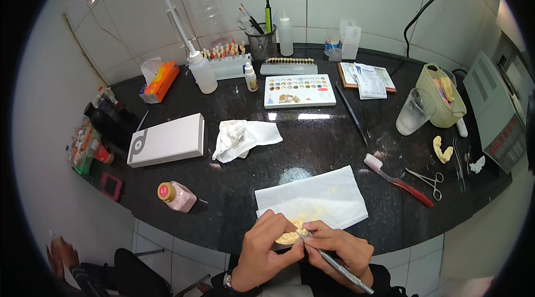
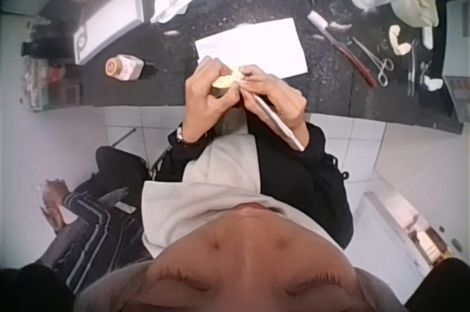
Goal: The person applies a liquid and a powder to a dental prosthesis using a small brush, then uses a fine tool to carve or shape the material.
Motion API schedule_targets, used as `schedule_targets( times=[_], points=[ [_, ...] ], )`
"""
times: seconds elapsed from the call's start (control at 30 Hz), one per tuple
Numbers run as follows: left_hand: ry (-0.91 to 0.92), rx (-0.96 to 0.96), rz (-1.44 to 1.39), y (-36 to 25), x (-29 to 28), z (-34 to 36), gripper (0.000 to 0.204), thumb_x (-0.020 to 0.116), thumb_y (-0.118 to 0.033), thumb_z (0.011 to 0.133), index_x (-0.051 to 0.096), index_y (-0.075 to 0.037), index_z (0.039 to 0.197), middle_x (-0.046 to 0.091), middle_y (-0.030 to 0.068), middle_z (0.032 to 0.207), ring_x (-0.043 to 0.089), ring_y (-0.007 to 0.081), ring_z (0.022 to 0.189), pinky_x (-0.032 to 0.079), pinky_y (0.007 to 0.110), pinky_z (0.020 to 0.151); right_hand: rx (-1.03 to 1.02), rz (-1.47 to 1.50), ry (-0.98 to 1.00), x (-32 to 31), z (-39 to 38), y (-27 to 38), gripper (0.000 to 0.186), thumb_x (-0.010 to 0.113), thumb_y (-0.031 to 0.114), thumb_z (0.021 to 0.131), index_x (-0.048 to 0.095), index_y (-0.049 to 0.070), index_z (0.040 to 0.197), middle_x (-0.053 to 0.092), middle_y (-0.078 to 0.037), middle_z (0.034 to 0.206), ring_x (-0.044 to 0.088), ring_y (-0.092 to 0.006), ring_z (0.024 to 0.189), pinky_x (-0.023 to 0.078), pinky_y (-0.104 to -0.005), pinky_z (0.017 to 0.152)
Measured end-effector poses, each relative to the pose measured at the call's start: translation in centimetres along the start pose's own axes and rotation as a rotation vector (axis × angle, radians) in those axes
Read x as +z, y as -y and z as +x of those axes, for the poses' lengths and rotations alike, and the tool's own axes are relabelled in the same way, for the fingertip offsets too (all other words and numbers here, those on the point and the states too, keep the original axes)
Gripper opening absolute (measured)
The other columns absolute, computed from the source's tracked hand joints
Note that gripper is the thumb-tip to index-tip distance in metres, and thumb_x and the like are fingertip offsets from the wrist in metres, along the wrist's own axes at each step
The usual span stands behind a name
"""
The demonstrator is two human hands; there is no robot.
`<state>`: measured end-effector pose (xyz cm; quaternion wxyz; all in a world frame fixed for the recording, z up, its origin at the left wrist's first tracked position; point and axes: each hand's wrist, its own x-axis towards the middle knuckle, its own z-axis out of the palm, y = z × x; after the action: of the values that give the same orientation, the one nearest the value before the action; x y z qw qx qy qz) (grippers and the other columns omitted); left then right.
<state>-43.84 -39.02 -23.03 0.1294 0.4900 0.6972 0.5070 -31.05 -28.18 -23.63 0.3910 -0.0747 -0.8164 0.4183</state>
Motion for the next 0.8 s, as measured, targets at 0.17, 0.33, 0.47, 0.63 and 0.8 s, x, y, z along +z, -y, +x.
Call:
schedule_targets(
  times=[0.17,0.33,0.47,0.63,0.8],
  points=[
    [-0.001,-0.004,0.008,0.02,0.1,-0.03,0.02,0.07,-0.01,0.069,0.055,0.001,0.077,0.054,0.0095,0.071,0.052,0.0233,0.067,0.042,0.032,0.058,-0.012,-0.017,-0.01,0.12,-0.05,-0.08,0.023,0.075,-0.004,0.069,0.065,-0.002,0.089,0.068,-0.021,0.092,0.07,-0.0239,0.08,0.057,-0.0271,0.067],
    [-0.002,0.008,0.002,-0.02,0.05,-0.14,0.02,0.07,-0.01,0.069,0.055,0.001,0.077,0.054,0.0095,0.071,0.052,0.0232,0.067,0.042,0.032,0.057,0.02,-0.005,0.009,-0.15,0.05,-0.05,0.022,0.074,-0.004,0.069,0.065,-0.002,0.089,0.068,-0.02,0.092,0.07,-0.0235,0.079,0.057,-0.027,0.068],
    [-0.006,-0.007,-0.036,-0.19,0.19,-0.05,0.019,0.07,-0.01,0.069,0.056,0.0,0.076,0.054,0.0093,0.071,0.052,0.0225,0.067,0.042,0.032,0.057,0.012,0.026,0.002,-0.39,-0.17,0.12,0.021,0.074,-0.004,0.069,0.065,-0.002,0.088,0.068,-0.02,0.092,0.07,-0.0232,0.079,0.057,-0.027,0.068],
    [0.021,-0.015,-0.026,0.16,0.11,-0.02,0.019,0.07,-0.01,0.069,0.056,0.0,0.076,0.054,0.009,0.07,0.051,0.0216,0.067,0.041,0.032,0.056,0.018,0.013,-0.013,-0.01,-0.41,-0.23,0.021,0.074,-0.004,0.069,0.065,-0.001,0.088,0.068,-0.02,0.092,0.07,-0.0233,0.079,0.057,-0.0271,0.068],
    [0.015,-0.021,-0.025,0.12,-0.06,-0.19,0.019,0.07,-0.011,0.069,0.055,0.0,0.076,0.053,0.0089,0.07,0.05,0.0221,0.067,0.041,0.032,0.056,0.011,0.019,-0.009,0.03,-0.13,-0.09,0.021,0.074,-0.005,0.069,0.066,-0.002,0.088,0.069,-0.02,0.089,0.07,-0.0235,0.079,0.057,-0.0272,0.067]
  ],
)
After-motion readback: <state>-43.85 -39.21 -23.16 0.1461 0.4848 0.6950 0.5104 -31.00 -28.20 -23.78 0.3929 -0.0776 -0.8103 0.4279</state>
